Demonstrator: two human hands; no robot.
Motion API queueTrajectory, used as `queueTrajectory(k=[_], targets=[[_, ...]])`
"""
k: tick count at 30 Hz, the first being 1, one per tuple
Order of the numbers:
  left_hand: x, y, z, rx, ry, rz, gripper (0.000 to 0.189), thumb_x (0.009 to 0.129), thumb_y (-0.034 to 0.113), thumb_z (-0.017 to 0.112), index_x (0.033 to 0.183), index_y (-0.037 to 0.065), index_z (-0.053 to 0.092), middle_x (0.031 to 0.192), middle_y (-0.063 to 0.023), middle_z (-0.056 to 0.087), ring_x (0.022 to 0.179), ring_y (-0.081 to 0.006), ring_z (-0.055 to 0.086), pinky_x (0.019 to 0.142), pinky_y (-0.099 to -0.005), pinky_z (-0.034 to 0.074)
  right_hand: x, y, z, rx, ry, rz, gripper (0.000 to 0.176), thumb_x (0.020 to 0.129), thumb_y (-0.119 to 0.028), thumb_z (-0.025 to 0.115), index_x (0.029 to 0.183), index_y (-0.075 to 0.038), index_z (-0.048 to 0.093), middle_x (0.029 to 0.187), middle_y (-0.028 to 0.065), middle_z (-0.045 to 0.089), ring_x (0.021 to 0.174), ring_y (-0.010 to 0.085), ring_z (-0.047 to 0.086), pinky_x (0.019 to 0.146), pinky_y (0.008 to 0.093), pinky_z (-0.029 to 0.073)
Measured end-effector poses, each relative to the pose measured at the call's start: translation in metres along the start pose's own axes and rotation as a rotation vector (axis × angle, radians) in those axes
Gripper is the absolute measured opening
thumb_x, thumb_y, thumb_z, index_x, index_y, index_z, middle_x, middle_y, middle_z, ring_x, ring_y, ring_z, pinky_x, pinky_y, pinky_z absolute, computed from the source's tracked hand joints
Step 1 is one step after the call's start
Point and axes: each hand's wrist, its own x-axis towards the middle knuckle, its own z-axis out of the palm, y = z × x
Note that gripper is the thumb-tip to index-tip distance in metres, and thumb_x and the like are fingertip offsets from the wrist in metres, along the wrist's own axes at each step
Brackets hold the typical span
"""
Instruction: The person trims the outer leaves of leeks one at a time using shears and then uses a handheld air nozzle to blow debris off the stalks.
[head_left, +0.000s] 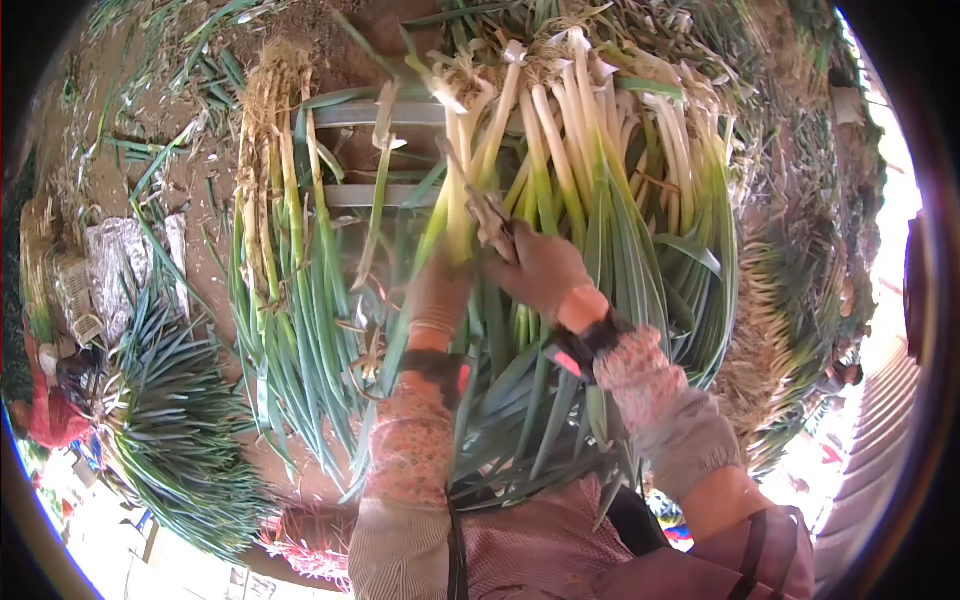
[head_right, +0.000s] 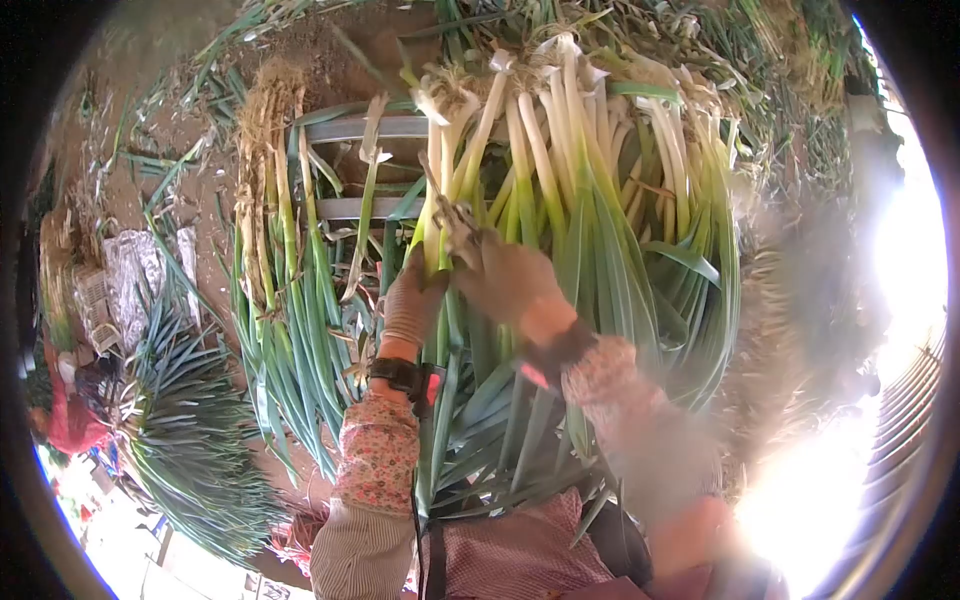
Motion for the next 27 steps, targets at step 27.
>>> queueTrajectory(k=[27], targets=[[-0.046, -0.062, 0.005, -0.244, 0.05, 0.083, 0.062, 0.09, 0.024, 0.068, 0.145, 0.005, 0.048, 0.103, -0.02, 0.068, 0.079, -0.0259, 0.068, 0.072, -0.033, 0.053, 0.093, -0.006, -0.029, -0.311, -0.062, 0.042, 0.05, 0.084, -0.045, 0.06, 0.112, -0.003, 0.069, 0.105, 0.021, 0.071, 0.1, 0.0381, 0.068, 0.088, 0.0453, 0.053]])
